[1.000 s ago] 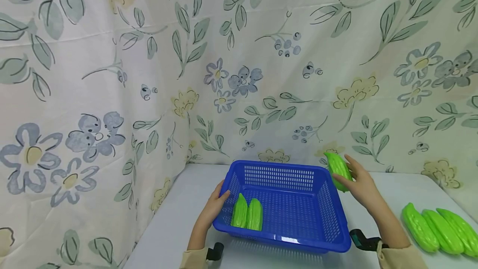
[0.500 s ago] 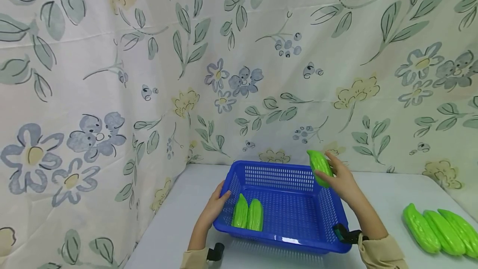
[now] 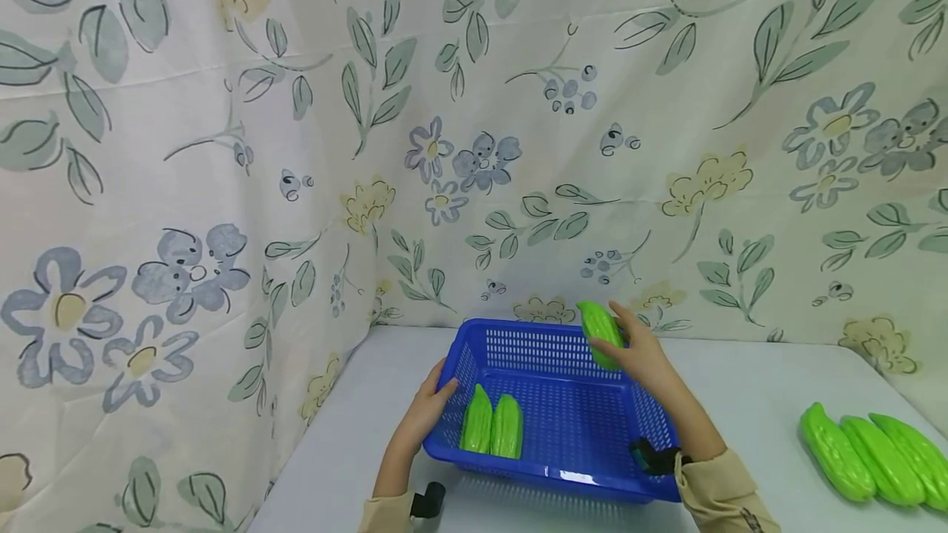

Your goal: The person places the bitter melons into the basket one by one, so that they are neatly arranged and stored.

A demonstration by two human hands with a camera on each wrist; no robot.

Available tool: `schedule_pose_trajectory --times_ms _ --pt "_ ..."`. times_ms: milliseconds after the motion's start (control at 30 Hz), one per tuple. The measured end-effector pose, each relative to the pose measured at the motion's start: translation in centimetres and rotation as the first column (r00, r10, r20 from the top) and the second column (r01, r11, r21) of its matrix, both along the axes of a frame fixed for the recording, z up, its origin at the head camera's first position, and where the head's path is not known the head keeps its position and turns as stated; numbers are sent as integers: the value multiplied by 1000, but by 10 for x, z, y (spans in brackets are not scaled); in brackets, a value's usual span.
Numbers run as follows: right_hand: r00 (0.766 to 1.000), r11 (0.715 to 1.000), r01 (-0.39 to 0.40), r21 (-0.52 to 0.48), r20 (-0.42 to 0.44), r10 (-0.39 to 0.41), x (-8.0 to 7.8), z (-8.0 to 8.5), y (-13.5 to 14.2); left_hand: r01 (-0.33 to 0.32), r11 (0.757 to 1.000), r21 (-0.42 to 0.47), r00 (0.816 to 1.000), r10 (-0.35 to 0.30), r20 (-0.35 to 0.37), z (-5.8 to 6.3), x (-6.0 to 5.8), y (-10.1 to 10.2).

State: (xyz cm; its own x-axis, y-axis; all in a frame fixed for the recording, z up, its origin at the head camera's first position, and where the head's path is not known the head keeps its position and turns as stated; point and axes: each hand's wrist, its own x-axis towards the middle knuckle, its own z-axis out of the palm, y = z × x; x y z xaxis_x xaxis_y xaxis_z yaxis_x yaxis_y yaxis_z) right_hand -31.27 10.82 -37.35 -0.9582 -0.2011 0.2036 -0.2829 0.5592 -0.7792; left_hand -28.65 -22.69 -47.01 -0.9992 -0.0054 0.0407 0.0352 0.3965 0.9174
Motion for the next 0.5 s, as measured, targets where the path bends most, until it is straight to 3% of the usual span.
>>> schedule_pose_trajectory --times_ms 500 --pt "998 1000 -8 7 60 8 0 -9 -33 1 1000 5 1000 -1 -3 -1 -1 0"
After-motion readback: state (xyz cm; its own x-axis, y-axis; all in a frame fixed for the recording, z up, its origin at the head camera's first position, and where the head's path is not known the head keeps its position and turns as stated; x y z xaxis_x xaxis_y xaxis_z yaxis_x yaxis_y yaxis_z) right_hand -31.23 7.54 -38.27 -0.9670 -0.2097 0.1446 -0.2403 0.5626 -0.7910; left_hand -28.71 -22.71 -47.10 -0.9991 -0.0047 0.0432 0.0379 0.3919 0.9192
